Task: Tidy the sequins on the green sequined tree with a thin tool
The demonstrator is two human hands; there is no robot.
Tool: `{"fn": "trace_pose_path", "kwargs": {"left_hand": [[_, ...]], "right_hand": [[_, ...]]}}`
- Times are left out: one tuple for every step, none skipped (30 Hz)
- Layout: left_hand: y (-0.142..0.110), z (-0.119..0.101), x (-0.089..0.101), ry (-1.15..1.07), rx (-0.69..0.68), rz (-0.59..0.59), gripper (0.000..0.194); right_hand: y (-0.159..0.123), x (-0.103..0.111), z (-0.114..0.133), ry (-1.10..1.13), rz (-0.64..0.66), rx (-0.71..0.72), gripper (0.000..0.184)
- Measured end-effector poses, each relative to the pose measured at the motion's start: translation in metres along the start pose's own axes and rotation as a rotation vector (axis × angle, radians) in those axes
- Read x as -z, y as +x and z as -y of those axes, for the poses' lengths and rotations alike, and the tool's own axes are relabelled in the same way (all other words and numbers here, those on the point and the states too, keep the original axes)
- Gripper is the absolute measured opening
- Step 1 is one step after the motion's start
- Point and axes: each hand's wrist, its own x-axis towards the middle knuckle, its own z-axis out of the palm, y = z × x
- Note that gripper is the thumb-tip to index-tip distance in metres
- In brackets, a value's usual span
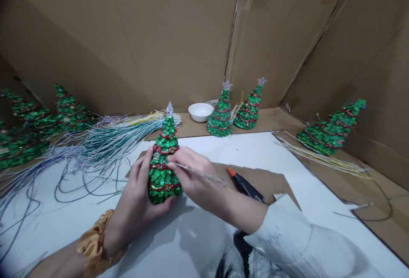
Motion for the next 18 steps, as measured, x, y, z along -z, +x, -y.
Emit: {"fn": "trace_pose_path", "kwargs": {"left_hand": [[0.000, 0.000, 0.000, 0.001, 0.003, 0.002, 0.096], [0.000, -0.001, 0.000, 0.002, 0.006, 0.005, 0.096], [0.000, -0.001, 0.000, 0.004, 0.006, 0.008, 0.096], [-0.001, -0.001, 0.001, 0.007, 0.005, 0.008, 0.097], [-0.001, -0.001, 0.001, 0.010, 0.004, 0.006, 0.097], [-0.001, -0.002, 0.001, 0.013, 0.002, 0.004, 0.096], [-0.001, -0.002, 0.001, 0.013, 0.001, 0.004, 0.096], [-0.001, -0.002, 0.001, 0.012, 0.001, 0.004, 0.096], [-0.001, -0.002, 0.001, 0.010, 0.001, 0.005, 0.096], [-0.001, -0.001, 0.001, 0.008, 0.000, 0.006, 0.096], [0.000, -0.001, 0.001, 0.006, -0.004, 0.004, 0.096], [0.000, -0.001, 0.001, 0.005, -0.010, 0.001, 0.097], [0.000, -0.001, 0.001, 0.004, -0.015, -0.002, 0.097], [0.000, 0.000, 0.001, 0.004, -0.021, -0.004, 0.097], [0.000, 0.000, 0.001, 0.003, -0.025, -0.005, 0.097], [0.001, 0.000, 0.001, 0.003, -0.027, -0.006, 0.097], [0.001, 0.000, 0.001, 0.002, -0.027, -0.006, 0.097], [0.001, 0.000, 0.001, 0.003, -0.028, -0.006, 0.097]], "right_hand": [[0.000, 0.000, 0.000, -0.002, -0.001, 0.003, 0.012], [0.000, 0.000, 0.000, -0.005, 0.000, 0.003, 0.012], [0.001, 0.000, 0.001, -0.011, 0.009, 0.001, 0.013], [0.001, 0.000, 0.001, -0.017, 0.022, -0.001, 0.014], [0.001, 0.001, 0.002, -0.023, 0.035, -0.001, 0.015], [0.002, 0.001, 0.003, -0.029, 0.046, 0.002, 0.016], [0.003, 0.002, 0.004, -0.033, 0.057, 0.005, 0.016], [0.003, 0.003, 0.005, -0.038, 0.067, 0.007, 0.017], [0.004, 0.004, 0.006, -0.042, 0.077, 0.006, 0.017], [0.005, 0.005, 0.007, -0.046, 0.089, 0.000, 0.017], [0.006, 0.006, 0.008, -0.051, 0.106, -0.011, 0.018], [0.008, 0.007, 0.010, -0.054, 0.125, -0.027, 0.018], [0.009, 0.008, 0.011, -0.057, 0.146, -0.046, 0.018], [0.010, 0.009, 0.011, -0.059, 0.170, -0.064, 0.019], [0.012, 0.011, 0.012, -0.058, 0.194, -0.078, 0.019], [0.013, 0.012, 0.013, -0.058, 0.218, -0.089, 0.019], [0.015, 0.014, 0.014, -0.059, 0.238, -0.092, 0.019], [0.016, 0.015, 0.014, -0.064, 0.256, -0.090, 0.019]]}}
